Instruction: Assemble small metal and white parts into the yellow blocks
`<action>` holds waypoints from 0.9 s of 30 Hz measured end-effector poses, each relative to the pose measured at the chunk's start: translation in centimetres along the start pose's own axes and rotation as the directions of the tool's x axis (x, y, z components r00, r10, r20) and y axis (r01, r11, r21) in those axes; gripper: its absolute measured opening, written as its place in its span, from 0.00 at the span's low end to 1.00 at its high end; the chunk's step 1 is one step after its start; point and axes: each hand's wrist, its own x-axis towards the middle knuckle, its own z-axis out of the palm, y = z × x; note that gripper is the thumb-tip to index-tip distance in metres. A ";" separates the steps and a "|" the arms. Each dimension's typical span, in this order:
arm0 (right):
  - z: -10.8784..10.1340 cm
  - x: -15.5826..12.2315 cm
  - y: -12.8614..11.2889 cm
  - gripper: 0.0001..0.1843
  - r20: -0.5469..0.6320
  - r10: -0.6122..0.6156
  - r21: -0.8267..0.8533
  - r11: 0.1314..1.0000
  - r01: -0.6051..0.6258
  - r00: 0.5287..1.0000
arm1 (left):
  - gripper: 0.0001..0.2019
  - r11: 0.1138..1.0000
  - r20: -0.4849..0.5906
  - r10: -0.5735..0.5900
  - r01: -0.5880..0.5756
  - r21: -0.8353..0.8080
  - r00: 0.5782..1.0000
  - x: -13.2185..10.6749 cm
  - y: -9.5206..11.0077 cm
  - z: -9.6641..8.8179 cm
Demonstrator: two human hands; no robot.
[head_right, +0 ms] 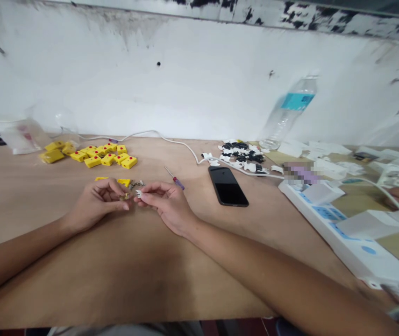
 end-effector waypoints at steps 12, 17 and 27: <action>-0.2 0.2 0.2 0.09 0.010 -0.013 0.027 1.000 0.013 1.000 | 0.13 0.999 -0.049 -0.045 0.046 0.016 0.998 0.2 -0.2 -0.4; -0.2 0.1 0.3 0.09 0.006 -0.013 0.022 1.000 0.013 1.000 | 0.10 1.000 -0.028 0.027 -0.026 0.011 0.999 0.3 -0.2 -0.4; -0.2 0.1 0.5 0.10 -0.008 -0.012 -0.046 0.999 0.011 1.000 | 0.16 0.998 0.004 -0.008 0.008 -0.058 1.000 0.2 -0.2 -0.2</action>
